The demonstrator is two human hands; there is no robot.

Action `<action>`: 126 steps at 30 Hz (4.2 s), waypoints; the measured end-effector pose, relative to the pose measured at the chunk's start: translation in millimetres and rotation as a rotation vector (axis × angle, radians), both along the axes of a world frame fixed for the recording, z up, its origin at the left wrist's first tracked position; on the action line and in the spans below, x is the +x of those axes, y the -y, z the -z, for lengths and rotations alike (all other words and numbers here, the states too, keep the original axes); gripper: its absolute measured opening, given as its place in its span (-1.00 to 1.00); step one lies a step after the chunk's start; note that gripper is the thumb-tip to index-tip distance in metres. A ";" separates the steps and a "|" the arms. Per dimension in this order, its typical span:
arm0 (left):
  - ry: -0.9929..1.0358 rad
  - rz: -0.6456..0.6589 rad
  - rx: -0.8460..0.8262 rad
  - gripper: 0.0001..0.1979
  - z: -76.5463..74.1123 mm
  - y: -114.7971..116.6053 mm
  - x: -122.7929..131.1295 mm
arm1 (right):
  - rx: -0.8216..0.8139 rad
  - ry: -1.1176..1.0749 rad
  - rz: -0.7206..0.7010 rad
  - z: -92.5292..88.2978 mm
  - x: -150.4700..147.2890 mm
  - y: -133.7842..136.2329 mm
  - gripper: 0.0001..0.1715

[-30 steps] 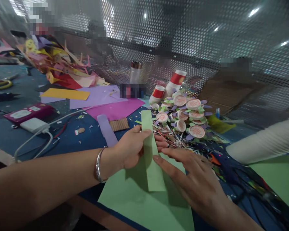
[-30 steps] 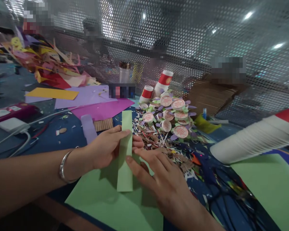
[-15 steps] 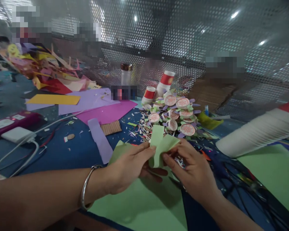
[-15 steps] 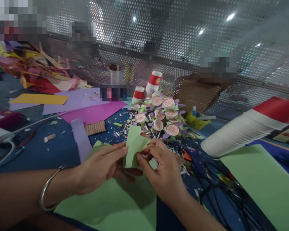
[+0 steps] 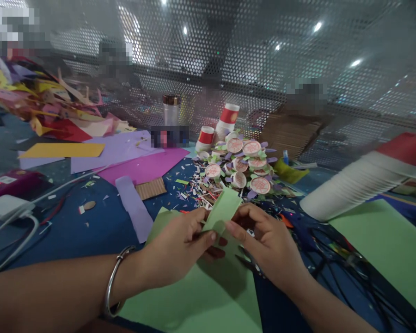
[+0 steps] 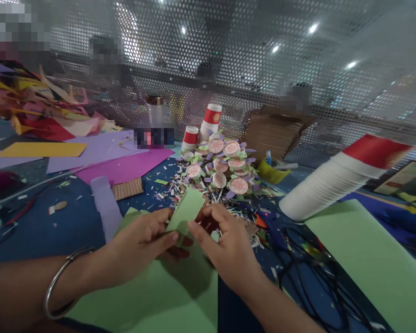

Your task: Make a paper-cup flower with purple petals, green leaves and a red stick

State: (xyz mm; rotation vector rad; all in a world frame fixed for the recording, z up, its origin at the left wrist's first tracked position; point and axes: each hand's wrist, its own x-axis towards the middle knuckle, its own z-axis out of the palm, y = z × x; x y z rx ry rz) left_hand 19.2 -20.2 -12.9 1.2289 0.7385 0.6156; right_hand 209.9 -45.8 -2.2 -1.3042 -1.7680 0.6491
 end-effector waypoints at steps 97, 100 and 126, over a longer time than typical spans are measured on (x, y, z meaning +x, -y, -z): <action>-0.102 0.028 0.283 -0.73 -4.7 -2.9 -12.3 | 0.082 0.113 -0.003 1.6 -3.1 9.8 -0.65; -0.121 0.028 0.311 -0.73 -3.9 -1.9 -12.3 | 0.035 0.088 -0.001 1.3 -1.9 9.1 -0.65; -0.061 0.076 0.294 -0.86 -5.1 3.4 -11.1 | -0.427 -0.529 -0.071 -1.2 -5.5 12.6 -0.71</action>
